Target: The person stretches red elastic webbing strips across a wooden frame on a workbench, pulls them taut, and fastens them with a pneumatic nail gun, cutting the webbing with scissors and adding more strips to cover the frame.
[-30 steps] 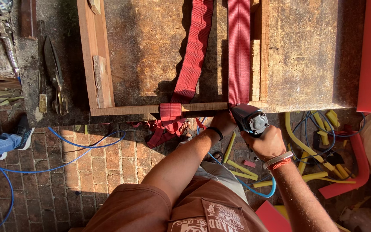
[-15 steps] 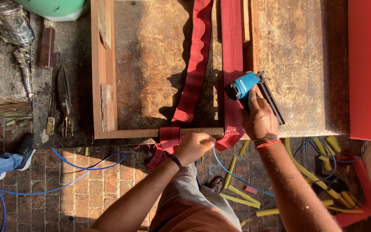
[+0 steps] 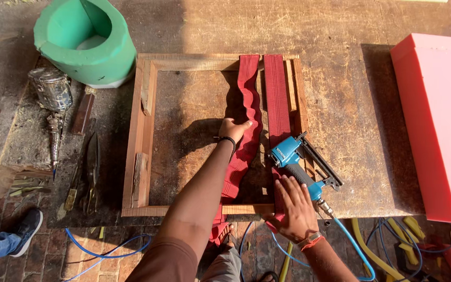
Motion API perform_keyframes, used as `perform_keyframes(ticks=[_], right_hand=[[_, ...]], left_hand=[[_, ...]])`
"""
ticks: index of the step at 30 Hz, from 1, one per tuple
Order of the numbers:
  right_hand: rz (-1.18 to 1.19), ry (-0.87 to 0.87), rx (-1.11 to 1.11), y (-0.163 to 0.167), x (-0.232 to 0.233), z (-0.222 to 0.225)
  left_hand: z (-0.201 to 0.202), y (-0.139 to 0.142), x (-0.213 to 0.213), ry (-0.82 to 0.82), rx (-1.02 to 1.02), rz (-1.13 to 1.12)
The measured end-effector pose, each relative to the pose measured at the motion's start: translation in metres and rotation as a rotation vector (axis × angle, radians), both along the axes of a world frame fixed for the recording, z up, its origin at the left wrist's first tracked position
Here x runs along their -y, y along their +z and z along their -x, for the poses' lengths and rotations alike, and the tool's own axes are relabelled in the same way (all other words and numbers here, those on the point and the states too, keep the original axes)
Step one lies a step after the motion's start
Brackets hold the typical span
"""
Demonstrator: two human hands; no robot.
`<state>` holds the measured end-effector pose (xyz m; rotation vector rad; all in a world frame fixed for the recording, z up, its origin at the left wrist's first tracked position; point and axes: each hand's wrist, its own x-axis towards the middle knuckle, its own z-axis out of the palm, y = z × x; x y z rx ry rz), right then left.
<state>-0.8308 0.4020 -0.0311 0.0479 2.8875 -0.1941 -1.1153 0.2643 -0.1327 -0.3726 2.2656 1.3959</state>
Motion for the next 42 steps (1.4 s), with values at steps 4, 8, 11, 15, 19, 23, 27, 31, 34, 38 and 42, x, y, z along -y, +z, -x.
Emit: perform_keyframes(ticks=[4,8,11,15,19,23,27,31,34,38,42], right_hand=[[-0.572,0.256,0.105,0.0,0.003,0.001],[-0.388,0.2,0.097,0.005,0.001,0.007],[-0.283,0.066,0.409,0.01,0.002,0.012],[-0.354,0.169,0.222,0.01,0.001,0.023],[-0.32,0.227,-0.031,0.01,-0.001,0.029],[-0.148,0.043,0.359,0.009,0.001,0.03],[-0.247,0.131,0.227,-0.001,0.003,0.034],[-0.202,0.102,0.067,-0.014,0.002,0.034],[-0.166,0.066,0.154,-0.017,0.003,0.029],[-0.159,0.088,0.161,-0.012,0.005,0.018],[-0.188,0.067,0.078,-0.009,0.008,0.015]], left_hand=[[0.021,0.008,-0.001,-0.107,0.357,-0.464],[0.023,0.029,0.004,-0.19,0.239,-0.527],[0.0,0.054,0.017,-0.322,0.354,-0.949],[-0.049,0.093,0.024,-0.372,0.445,-1.069],[-0.077,0.119,0.033,-0.231,0.38,-0.992],[-0.117,0.115,0.01,-0.102,0.23,-0.801],[-0.183,0.096,-0.006,-0.041,0.105,-0.766],[-0.245,0.067,0.003,0.044,0.078,-0.597],[-0.276,0.033,0.018,0.065,0.064,-0.533],[-0.297,-0.009,0.012,-0.081,-0.152,-0.012],[-0.307,-0.025,0.004,0.174,0.147,-0.485]])
